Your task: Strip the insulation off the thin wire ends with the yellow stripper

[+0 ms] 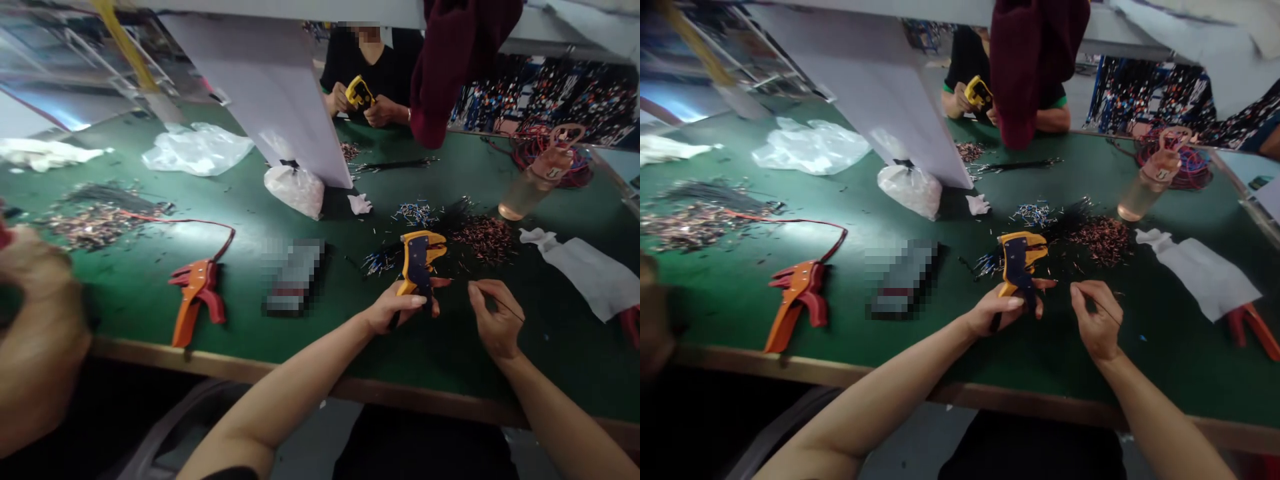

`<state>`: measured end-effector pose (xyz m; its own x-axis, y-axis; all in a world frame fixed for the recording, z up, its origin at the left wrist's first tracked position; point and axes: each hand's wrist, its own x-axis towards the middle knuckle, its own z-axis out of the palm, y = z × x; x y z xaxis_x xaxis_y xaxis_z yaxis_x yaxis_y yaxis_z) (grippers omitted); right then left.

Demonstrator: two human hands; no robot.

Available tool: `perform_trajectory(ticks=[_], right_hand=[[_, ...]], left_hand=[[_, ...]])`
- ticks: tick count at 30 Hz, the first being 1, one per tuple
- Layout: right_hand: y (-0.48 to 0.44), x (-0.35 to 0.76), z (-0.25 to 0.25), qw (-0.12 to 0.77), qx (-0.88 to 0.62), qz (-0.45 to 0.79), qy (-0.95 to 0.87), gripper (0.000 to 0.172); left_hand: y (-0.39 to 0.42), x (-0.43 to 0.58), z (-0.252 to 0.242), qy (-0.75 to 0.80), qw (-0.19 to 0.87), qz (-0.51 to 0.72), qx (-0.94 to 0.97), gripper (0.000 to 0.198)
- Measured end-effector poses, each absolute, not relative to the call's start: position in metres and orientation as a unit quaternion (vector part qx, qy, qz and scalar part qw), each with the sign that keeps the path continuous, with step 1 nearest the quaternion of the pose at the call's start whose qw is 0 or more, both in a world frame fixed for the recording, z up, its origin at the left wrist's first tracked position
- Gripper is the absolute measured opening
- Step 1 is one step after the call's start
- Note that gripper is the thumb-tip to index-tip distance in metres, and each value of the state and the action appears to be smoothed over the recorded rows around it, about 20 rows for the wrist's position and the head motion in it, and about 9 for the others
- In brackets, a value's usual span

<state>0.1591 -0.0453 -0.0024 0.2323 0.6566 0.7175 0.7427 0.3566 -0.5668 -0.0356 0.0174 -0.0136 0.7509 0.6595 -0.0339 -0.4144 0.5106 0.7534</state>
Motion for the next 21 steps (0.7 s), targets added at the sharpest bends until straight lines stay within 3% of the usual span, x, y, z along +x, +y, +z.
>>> perform_trajectory(ticks=[4,9,14,18,21], right_hand=[[-0.051,0.164,-0.007,0.503,-0.525,-0.094,-0.680,0.010],[-0.050,0.167,-0.009,0.449,-0.473,-0.108,-0.750,0.015],[-0.045,0.165,-0.012,0.425,-0.427,-0.052,-0.796,0.017],[-0.045,0.165,-0.016,0.447,-0.504,0.016,-0.739,0.014],[-0.046,0.167,-0.019,0.456,-0.565,0.108,-0.679,0.027]], left_hand=[[0.016,-0.034,-0.013,0.157,0.868,0.293,0.369,0.061],[0.021,-0.034,-0.019,0.134,0.876,0.307,0.347,0.057],[0.026,-0.034,-0.019,0.112,0.878,0.327,0.331,0.057],[0.029,-0.036,-0.016,0.109,0.879,0.325,0.331,0.053],[0.028,-0.037,-0.016,0.101,0.882,0.278,0.366,0.055]])
